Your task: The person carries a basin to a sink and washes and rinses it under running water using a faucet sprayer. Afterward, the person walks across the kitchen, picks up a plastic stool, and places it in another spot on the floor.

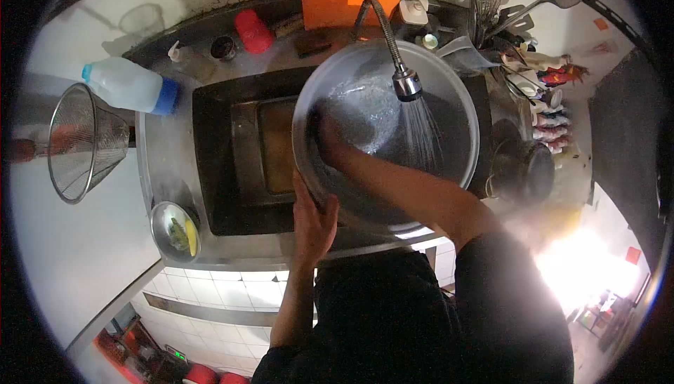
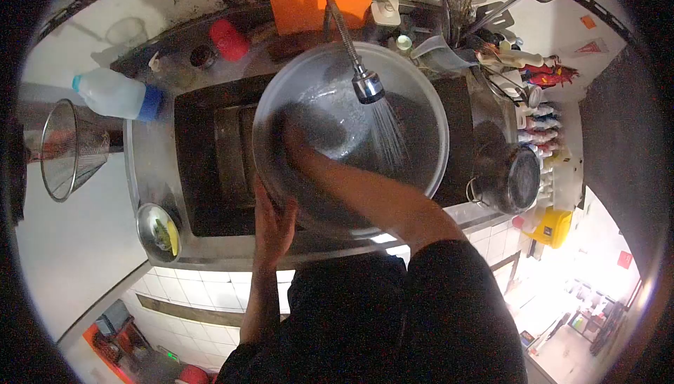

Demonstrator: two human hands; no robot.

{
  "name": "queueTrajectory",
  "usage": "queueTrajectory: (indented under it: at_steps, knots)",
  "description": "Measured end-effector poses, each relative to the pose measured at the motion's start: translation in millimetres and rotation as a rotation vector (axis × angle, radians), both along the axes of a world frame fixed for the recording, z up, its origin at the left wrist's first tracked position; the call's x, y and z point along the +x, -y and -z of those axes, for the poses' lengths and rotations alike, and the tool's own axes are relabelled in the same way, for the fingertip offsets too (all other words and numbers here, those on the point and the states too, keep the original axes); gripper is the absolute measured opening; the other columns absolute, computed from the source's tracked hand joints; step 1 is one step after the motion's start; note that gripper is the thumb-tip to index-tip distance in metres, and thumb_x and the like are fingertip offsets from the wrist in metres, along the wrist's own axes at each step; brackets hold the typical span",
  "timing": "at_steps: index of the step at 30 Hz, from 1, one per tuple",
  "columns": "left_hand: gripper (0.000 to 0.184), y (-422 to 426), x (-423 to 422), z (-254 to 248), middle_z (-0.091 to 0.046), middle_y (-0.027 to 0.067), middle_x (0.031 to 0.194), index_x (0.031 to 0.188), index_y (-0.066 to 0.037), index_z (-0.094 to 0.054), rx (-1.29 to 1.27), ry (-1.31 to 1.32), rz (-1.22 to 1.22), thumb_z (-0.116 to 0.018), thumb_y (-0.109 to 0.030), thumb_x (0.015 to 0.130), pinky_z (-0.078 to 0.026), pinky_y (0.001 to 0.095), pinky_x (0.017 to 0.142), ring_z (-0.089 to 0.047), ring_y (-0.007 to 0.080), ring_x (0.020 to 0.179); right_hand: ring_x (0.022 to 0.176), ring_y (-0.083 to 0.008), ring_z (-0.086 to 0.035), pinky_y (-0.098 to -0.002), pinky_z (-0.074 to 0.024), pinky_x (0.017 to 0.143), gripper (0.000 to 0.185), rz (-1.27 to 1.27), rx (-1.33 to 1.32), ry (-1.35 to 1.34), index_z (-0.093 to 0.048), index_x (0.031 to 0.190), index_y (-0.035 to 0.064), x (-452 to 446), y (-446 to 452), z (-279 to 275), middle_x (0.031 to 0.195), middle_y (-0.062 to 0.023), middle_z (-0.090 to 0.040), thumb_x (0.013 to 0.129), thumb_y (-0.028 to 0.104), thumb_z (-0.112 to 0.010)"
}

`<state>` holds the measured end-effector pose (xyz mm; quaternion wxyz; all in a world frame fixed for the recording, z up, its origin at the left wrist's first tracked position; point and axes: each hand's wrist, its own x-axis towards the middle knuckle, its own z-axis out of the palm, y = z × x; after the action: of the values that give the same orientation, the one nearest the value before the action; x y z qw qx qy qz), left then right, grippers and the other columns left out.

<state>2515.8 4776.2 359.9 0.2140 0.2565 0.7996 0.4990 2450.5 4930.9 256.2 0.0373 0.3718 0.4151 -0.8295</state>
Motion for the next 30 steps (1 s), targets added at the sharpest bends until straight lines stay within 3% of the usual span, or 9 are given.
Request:
queueTrajectory:
  at_steps: [4, 7, 9, 13, 16, 19, 24, 28, 30]
  knots:
    - [0.077, -3, -5, -9, -0.054, 0.0309, 0.118, 0.148, 0.001, -0.001, 0.057, 0.008, -0.015, -0.052, -0.016, 0.093, -0.052, 0.0433, 0.079, -0.066, 0.0361, 0.088, 0.124, -0.0327, -0.043, -0.0416, -0.0301, 0.108, 0.061, 0.058, 0.077, -0.046, -0.039, 0.140, -0.0010, 21, 35, 11, 0.140, -0.0167, -0.043, 0.102, 0.046, -0.029]
    - [0.077, 0, 0, -13, -0.052, 0.0320, 0.123, 0.148, 0.000, 0.000, -0.053, 0.204, -0.016, -0.052, -0.015, 0.093, -0.051, 0.0434, 0.081, -0.064, 0.0361, 0.099, 0.107, -0.0292, -0.050, -0.0417, -0.0365, 0.098, 0.047, -0.002, 0.643, -0.340, -0.051, 0.126, -0.0025, 32, 29, 49, 0.121, -0.0165, -0.054, 0.103, 0.033, -0.031]
    - [0.077, -1, -3, -15, -0.048, 0.0325, 0.127, 0.148, 0.000, 0.000, -0.095, 0.201, -0.004, -0.052, -0.016, 0.094, -0.048, 0.0464, 0.087, -0.061, 0.0380, 0.107, 0.119, -0.0311, -0.045, -0.0430, -0.0313, 0.106, 0.059, -0.088, 0.110, -0.110, -0.045, 0.136, -0.0003, 14, -3, 57, 0.134, -0.0173, -0.048, 0.101, 0.045, -0.033]
    - [0.076, -1, -6, -5, -0.048, 0.0327, 0.129, 0.148, -0.002, -0.002, -0.004, -0.019, 0.000, -0.052, -0.017, 0.094, -0.047, 0.0502, 0.092, -0.060, 0.0397, 0.109, 0.114, -0.0301, -0.049, -0.0420, -0.0345, 0.102, 0.050, -0.092, 0.378, 0.200, -0.051, 0.126, -0.0036, 26, 21, -27, 0.127, -0.0182, -0.053, 0.103, 0.036, -0.031]
    - [0.074, -1, -2, -13, -0.048, 0.0318, 0.130, 0.148, -0.003, -0.004, -0.020, 0.061, 0.011, -0.053, -0.019, 0.094, -0.045, 0.0519, 0.095, -0.059, 0.0408, 0.110, 0.113, -0.0300, -0.049, -0.0420, -0.0343, 0.102, 0.057, -0.123, 0.476, 0.020, -0.052, 0.125, -0.0054, 41, 23, 21, 0.126, -0.0198, -0.053, 0.102, 0.040, -0.028]
    - [0.081, -2, -5, -18, -0.033, 0.0267, 0.146, 0.150, -0.003, -0.011, 0.046, 0.264, -0.046, -0.060, -0.030, 0.092, -0.031, 0.0443, 0.110, -0.038, 0.0403, 0.132, 0.114, -0.0310, -0.049, -0.0415, -0.0341, 0.102, 0.058, -0.112, 0.119, -0.127, -0.050, 0.127, -0.0065, 28, 10, 28, 0.128, -0.0200, -0.052, 0.102, 0.041, -0.028]
    - [0.078, 1, -6, -1, -0.042, 0.0296, 0.137, 0.150, -0.004, -0.006, 0.061, 0.106, 0.010, -0.055, -0.031, 0.095, -0.045, 0.0496, 0.096, -0.054, 0.0414, 0.117, 0.122, -0.0327, -0.047, -0.0437, -0.0322, 0.107, 0.054, -0.559, 0.273, 0.026, -0.041, 0.136, -0.0044, 85, -5, 5, 0.134, -0.0232, -0.048, 0.103, 0.037, -0.027]
    - [0.079, 2, -6, -2, -0.038, 0.0283, 0.141, 0.151, -0.005, -0.005, 0.018, 0.013, 0.020, -0.055, -0.033, 0.096, -0.042, 0.0504, 0.100, -0.050, 0.0403, 0.123, 0.124, -0.0350, -0.048, -0.0470, -0.0315, 0.111, 0.053, -1.061, 0.479, 0.095, -0.036, 0.140, -0.0009, 98, -18, -110, 0.136, -0.0251, -0.046, 0.104, 0.036, -0.026]
    - [0.078, 0, -5, -4, -0.035, 0.0276, 0.144, 0.151, -0.007, -0.005, 0.085, 0.317, -0.034, -0.053, -0.034, 0.096, -0.037, 0.0495, 0.105, -0.046, 0.0404, 0.126, 0.125, -0.0355, -0.048, -0.0476, -0.0309, 0.112, 0.052, -1.047, 0.437, 0.137, -0.034, 0.141, 0.0000, 91, -23, -119, 0.137, -0.0255, -0.045, 0.104, 0.035, -0.026]
